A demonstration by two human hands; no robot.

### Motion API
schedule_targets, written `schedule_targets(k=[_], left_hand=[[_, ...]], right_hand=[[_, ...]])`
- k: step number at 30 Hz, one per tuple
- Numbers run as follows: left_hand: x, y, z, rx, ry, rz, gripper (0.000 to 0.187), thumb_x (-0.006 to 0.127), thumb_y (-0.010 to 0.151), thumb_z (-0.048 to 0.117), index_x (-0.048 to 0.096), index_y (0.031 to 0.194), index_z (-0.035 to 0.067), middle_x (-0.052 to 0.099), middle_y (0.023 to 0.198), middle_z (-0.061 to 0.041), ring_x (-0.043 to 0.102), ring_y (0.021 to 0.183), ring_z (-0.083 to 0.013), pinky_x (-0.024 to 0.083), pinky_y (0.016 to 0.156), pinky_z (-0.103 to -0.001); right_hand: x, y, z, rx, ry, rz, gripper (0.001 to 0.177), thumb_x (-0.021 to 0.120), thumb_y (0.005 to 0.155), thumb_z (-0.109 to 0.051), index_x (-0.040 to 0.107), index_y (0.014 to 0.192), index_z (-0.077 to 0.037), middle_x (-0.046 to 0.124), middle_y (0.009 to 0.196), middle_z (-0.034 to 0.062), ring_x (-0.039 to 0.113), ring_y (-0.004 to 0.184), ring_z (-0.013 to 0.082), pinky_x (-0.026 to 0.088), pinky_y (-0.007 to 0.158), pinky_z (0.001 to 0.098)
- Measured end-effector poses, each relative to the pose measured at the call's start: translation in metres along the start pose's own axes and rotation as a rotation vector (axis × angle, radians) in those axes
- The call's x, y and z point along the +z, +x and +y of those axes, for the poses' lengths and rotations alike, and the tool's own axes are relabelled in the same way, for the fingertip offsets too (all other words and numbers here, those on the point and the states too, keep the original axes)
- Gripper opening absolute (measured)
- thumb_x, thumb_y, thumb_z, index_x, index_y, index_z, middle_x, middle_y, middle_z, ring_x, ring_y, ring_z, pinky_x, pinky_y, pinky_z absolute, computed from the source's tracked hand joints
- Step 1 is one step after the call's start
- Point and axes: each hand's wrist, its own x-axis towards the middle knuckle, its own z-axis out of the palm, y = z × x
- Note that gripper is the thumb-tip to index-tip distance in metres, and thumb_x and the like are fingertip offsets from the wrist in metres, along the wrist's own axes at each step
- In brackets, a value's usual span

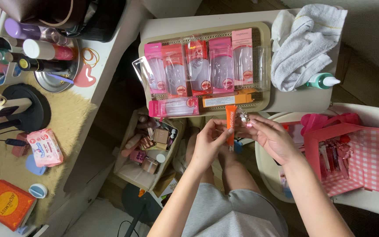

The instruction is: The person sits on the floor and assembles small keychains by inserting an orange tube and a charm into clear plastic cases. They wipe the cases with a white cloth and place the finished items into a tray.

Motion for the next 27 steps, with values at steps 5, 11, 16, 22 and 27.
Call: schedule_targets(k=[5,11,16,22,27], left_hand=[[0.002,0.001,0.004,-0.016,-0.014,-0.004,0.027,0.068,0.099,0.015,0.065,0.122,0.0,0.071,0.096,-0.002,0.066,0.086,-0.0069,0.056,0.076,-0.024],[0.002,0.004,0.003,-0.003,-0.012,-0.005,0.026,0.067,0.1,0.014,0.065,0.122,0.0,0.07,0.1,-0.002,0.065,0.087,-0.0064,0.056,0.077,-0.024],[0.003,0.005,0.005,0.053,0.083,0.021,0.025,0.069,0.099,0.011,0.066,0.12,-0.001,0.07,0.098,-0.003,0.063,0.086,-0.0068,0.053,0.078,-0.023],[0.008,0.004,0.019,0.042,0.222,0.049,0.022,0.071,0.094,0.009,0.066,0.114,0.002,0.072,0.089,-0.003,0.067,0.08,-0.0075,0.056,0.072,-0.024],[0.008,0.001,0.027,0.108,0.303,0.068,0.021,0.073,0.093,0.008,0.067,0.112,0.001,0.072,0.092,-0.004,0.067,0.079,-0.0087,0.056,0.072,-0.025]], right_hand=[[-0.009,0.002,0.005,0.01,-0.036,0.049,0.031,0.057,0.103,-0.011,0.065,0.13,0.001,0.071,0.12,0.0159,0.069,0.111,0.0286,0.054,0.099,0.0478],[-0.002,0.003,-0.005,0.031,-0.109,0.066,0.034,0.056,0.1,-0.012,0.063,0.13,0.002,0.072,0.121,0.014,0.07,0.112,0.0251,0.055,0.098,0.0442],[0.013,0.004,-0.017,-0.01,-0.281,0.12,0.036,0.058,0.1,-0.01,0.062,0.134,0.001,0.069,0.126,0.0089,0.066,0.114,0.0182,0.05,0.1,0.0365],[0.012,0.01,-0.021,-0.046,-0.379,0.109,0.036,0.057,0.099,-0.007,0.063,0.134,-0.002,0.071,0.124,0.0071,0.069,0.113,0.0171,0.052,0.101,0.0334],[-0.011,0.032,-0.016,-0.063,-0.596,0.245,0.033,0.056,0.102,-0.009,0.065,0.133,-0.005,0.072,0.123,0.003,0.067,0.112,0.0145,0.051,0.098,0.0313]])
